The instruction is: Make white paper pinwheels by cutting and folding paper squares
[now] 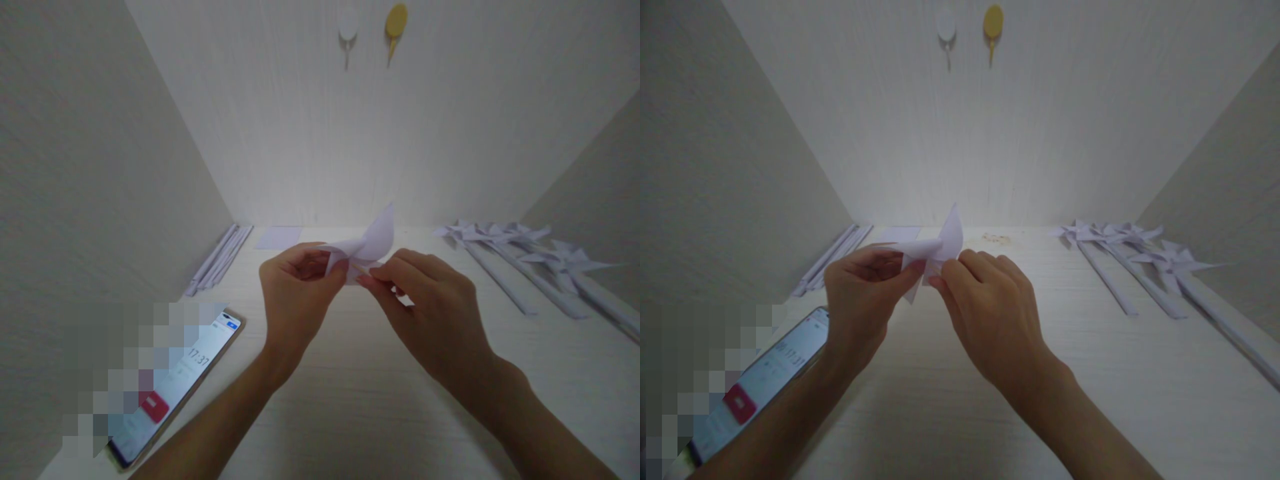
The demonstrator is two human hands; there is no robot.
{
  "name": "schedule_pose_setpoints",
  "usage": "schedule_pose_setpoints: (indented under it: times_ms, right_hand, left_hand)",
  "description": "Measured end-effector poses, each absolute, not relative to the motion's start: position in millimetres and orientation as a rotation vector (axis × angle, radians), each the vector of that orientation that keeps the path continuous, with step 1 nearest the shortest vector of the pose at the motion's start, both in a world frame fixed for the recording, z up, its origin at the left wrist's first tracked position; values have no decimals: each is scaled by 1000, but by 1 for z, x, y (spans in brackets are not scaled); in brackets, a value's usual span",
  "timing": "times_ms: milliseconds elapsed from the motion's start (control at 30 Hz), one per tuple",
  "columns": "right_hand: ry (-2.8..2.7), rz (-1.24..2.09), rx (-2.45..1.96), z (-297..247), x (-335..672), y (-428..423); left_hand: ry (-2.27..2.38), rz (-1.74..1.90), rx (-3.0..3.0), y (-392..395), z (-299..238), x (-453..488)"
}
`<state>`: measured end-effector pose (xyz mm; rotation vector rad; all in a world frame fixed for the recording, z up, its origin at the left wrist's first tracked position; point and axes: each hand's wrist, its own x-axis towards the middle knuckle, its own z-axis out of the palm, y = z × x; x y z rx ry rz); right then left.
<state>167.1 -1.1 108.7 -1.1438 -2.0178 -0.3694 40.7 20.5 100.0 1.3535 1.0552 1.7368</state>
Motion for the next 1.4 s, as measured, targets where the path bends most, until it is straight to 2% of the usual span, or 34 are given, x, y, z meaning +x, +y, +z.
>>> schedule_pose_setpoints:
  times_ms: [200,467,1400]
  right_hand:
    - [-2045,-440,-1154,110,166,-1]
    - [-1947,-214,-1185,112,165,0]
    - [-1865,-289,-1153,116,163,-4]
  left_hand:
    - [1032,1724,1347,19,99,43]
    - [1062,1742,1295,23,100,35]
    - [1104,1682,1318,13,107,37]
